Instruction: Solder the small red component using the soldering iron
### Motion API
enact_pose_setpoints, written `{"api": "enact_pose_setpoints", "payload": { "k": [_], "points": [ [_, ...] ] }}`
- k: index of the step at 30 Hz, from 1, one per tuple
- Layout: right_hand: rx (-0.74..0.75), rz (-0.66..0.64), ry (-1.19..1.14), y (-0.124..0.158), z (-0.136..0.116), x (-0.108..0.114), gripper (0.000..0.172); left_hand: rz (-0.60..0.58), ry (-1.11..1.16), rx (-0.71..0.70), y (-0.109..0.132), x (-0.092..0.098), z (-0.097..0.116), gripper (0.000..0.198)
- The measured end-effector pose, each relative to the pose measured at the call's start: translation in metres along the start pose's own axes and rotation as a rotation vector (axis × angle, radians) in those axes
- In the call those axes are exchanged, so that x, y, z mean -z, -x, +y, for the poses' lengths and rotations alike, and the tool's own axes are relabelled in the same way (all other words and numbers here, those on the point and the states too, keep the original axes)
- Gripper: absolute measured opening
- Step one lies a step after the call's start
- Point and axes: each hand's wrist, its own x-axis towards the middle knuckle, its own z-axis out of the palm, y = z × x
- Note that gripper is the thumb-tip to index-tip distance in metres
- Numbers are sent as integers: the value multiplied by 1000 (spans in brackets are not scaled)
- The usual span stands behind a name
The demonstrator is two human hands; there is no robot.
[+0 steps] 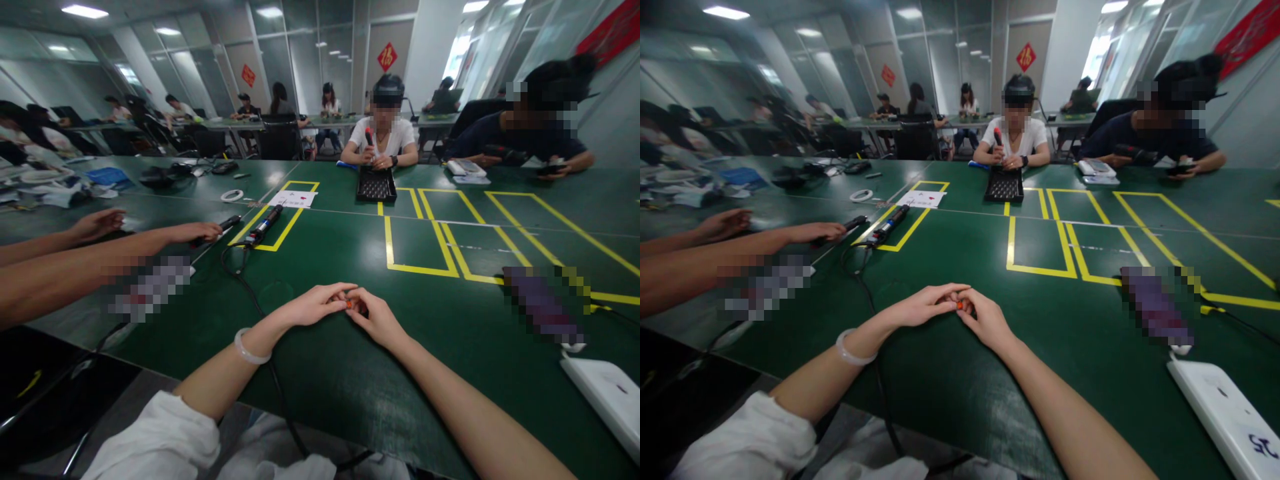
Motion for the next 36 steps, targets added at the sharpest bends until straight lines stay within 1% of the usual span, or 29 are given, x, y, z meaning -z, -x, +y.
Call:
{"api": "enact_pose_setpoints", "payload": {
  "k": [2, 4, 7, 10, 13, 16, 19, 21, 25, 27, 31, 36],
  "points": [
    [-11, 24, 18, 0, 0, 1, 11, 10, 19, 6, 0, -1, -2, 49],
    [-29, 47, 19, -1, 0, 1, 8, 51, 35, 7, -1, -3, -3, 50],
    [-42, 56, 8, -1, 1, 1, 10, 105, 34, 6, -2, -4, -4, 42],
    [-35, 63, 13, 0, 1, 1, 17, 110, 50, 12, -2, -4, -4, 36],
    [-17, 60, 28, 0, -1, 1, 10, 100, 51, 23, -1, -2, -4, 36],
    [-53, 70, -25, 0, -1, 2, 6, 106, 16, 30, 0, -2, -3, 33],
    [-118, 88, -125, -1, 1, 2, 10, 120, -35, 11, 1, -2, -2, 33],
    [-152, 91, -188, -2, 4, 1, 14, 132, -113, -10, 1, -3, 0, 33],
    [-172, 69, -263, -2, 8, -1, 16, 147, -316, -51, 2, -3, 3, 19],
    [-166, 69, -288, -2, 8, -1, 16, 156, -362, -66, 2, -3, 3, 15],
    [-130, 86, -304, -1, 7, -2, 22, 171, -340, -49, 2, -2, 0, 17],
    [-111, 73, -261, -1, 5, -1, 14, 157, -307, -42, 2, -1, -1, 19]
  ]
}}
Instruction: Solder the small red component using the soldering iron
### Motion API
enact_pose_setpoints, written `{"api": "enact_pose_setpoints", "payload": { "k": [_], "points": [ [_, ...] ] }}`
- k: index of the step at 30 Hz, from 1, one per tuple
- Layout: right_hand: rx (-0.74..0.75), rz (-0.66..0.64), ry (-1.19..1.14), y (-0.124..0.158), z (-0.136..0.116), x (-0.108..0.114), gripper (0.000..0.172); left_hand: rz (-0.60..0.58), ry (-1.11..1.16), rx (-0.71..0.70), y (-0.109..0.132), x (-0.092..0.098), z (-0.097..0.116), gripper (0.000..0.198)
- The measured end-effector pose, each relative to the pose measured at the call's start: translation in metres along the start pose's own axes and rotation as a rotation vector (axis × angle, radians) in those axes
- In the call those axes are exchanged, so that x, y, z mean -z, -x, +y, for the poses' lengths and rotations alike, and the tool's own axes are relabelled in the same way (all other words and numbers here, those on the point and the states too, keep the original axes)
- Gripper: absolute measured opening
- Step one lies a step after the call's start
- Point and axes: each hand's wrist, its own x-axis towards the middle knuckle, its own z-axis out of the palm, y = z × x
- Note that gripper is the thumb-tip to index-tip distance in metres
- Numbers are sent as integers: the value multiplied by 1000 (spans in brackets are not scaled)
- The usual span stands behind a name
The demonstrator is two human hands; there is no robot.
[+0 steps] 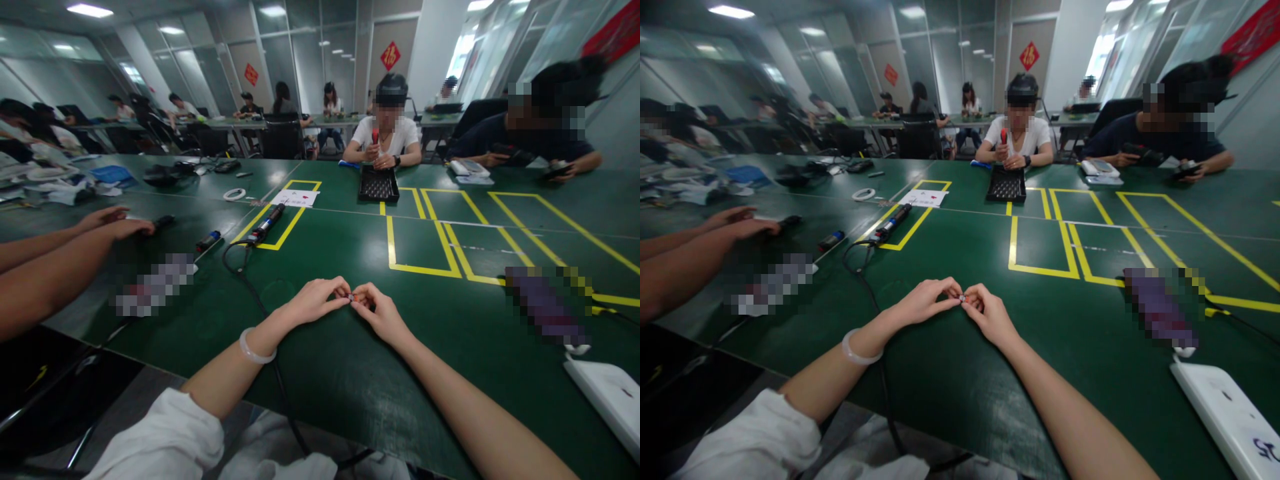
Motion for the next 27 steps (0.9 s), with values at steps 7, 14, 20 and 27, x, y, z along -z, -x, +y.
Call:
{"api": "enact_pose_setpoints", "payload": {
  "k": [7, 14, 20, 27],
  "points": [
    [-17, 3, 17, -1, -1, 1, 13, 107, -150, 23, -1, 32, -16, 30],
    [-39, -23, 34, -1, 2, -1, 14, 277, -626, 301, -2, 108, -139, 50],
    [-42, -33, 30, -1, 5, -1, 15, 103, -767, 722, 7, 164, -219, 83],
    [-43, -40, 31, -1, 4, -1, 15, 34, -711, 749, 7, 177, -239, 74]
  ]
}}
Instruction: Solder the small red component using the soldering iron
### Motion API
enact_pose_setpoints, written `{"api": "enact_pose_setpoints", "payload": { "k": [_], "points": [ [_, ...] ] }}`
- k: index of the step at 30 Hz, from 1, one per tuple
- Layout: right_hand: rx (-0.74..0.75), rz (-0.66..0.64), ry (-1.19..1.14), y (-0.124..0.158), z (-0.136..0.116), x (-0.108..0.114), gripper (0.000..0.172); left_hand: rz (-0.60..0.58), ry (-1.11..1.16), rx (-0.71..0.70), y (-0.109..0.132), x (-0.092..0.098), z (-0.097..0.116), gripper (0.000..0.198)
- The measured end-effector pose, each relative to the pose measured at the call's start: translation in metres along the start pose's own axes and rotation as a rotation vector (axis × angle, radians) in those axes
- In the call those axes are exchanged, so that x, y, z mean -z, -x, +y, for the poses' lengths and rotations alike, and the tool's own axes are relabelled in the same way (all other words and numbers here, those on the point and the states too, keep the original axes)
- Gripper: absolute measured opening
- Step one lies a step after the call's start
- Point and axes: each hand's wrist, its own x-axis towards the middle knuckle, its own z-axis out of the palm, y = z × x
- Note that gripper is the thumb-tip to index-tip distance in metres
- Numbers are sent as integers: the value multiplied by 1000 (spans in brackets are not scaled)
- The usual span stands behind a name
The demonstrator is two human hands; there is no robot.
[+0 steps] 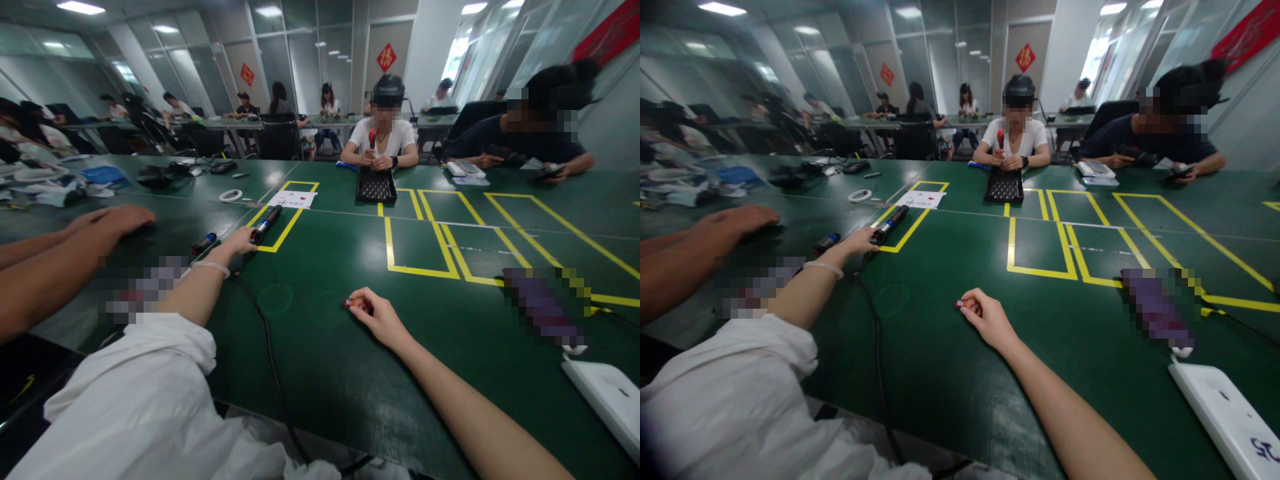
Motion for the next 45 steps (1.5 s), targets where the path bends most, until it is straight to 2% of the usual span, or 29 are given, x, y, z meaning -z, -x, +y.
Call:
{"api": "enact_pose_setpoints", "payload": {
  "k": [4, 8, 13, 19, 25, 31, 39, 45],
  "points": [
    [-13, -1, 16, -1, -2, 0, 15, 24, 15, -5, 5, -2, 10, 69],
    [-16, -9, 16, -1, -4, 0, 14, 68, 19, -5, 27, -6, 36, 65],
    [-10, -9, 27, -2, -5, -1, 12, 145, 5, -26, 74, -7, 92, 67],
    [-10, 16, 67, -3, -5, -1, 10, 182, 39, -164, 133, -1, 163, 59],
    [25, 62, 164, -2, -4, 0, 7, 180, 53, -293, 177, 2, 212, 58],
    [2, 94, 275, -2, -7, 3, 6, 163, 119, -413, 201, 3, 234, 63],
    [31, 45, 481, -1, -6, -2, 10, 158, 175, -505, 216, 1, 242, 67],
    [75, 11, 395, 0, -7, -5, 25, 170, 160, -508, 219, -1, 243, 69]
  ]
}}
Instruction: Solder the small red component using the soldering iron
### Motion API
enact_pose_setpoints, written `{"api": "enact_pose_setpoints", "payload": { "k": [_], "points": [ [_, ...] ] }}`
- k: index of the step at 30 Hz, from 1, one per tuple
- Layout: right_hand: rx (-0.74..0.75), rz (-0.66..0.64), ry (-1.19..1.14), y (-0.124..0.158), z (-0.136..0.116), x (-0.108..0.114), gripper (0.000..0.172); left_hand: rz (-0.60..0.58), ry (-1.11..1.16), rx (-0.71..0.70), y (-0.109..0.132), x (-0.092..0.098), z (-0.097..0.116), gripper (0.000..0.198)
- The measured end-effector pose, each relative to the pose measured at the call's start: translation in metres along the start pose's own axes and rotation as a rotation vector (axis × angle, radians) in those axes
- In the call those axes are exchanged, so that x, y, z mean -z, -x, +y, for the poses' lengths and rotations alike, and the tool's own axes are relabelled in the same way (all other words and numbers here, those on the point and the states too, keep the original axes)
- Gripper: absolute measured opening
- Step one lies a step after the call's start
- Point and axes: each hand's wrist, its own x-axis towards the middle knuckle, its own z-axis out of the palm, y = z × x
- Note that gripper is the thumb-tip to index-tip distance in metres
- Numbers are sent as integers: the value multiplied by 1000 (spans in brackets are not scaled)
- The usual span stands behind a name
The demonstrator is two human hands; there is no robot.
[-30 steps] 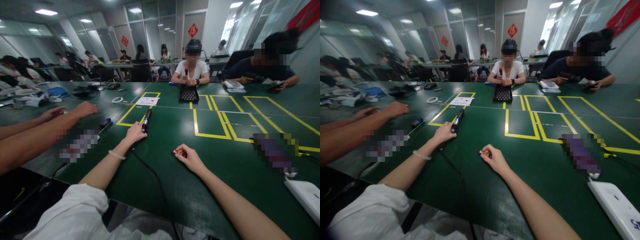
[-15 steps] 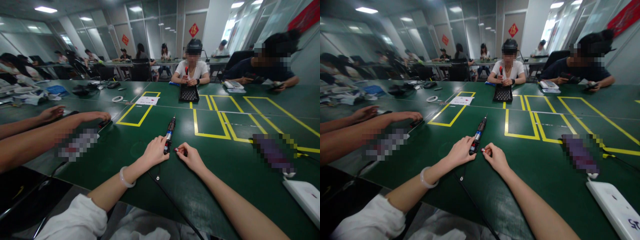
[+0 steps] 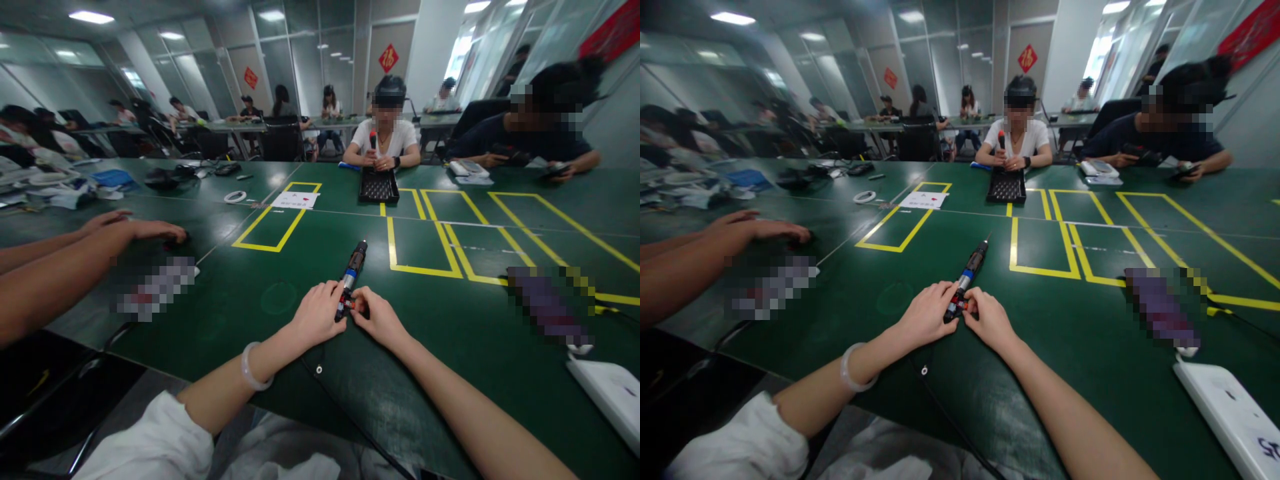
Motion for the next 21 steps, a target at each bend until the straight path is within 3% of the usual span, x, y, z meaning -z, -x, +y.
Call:
{"api": "enact_pose_setpoints", "payload": {
  "k": [6, 13, 17, 21],
  "points": [
    [78, -2, 8, 2, -1, 2, 19, 30, -17, 25, 1, -1, 3, 65],
    [125, -1, -7, 4, -1, 1, 27, 16, -48, 127, -10, -6, 5, 59],
    [116, 4, -29, 4, -2, 1, 38, 47, -72, 119, -11, -9, -4, 62],
    [88, 2, -53, 4, -1, 5, 34, 48, -123, 116, -13, -10, -23, 67]
  ]
}}
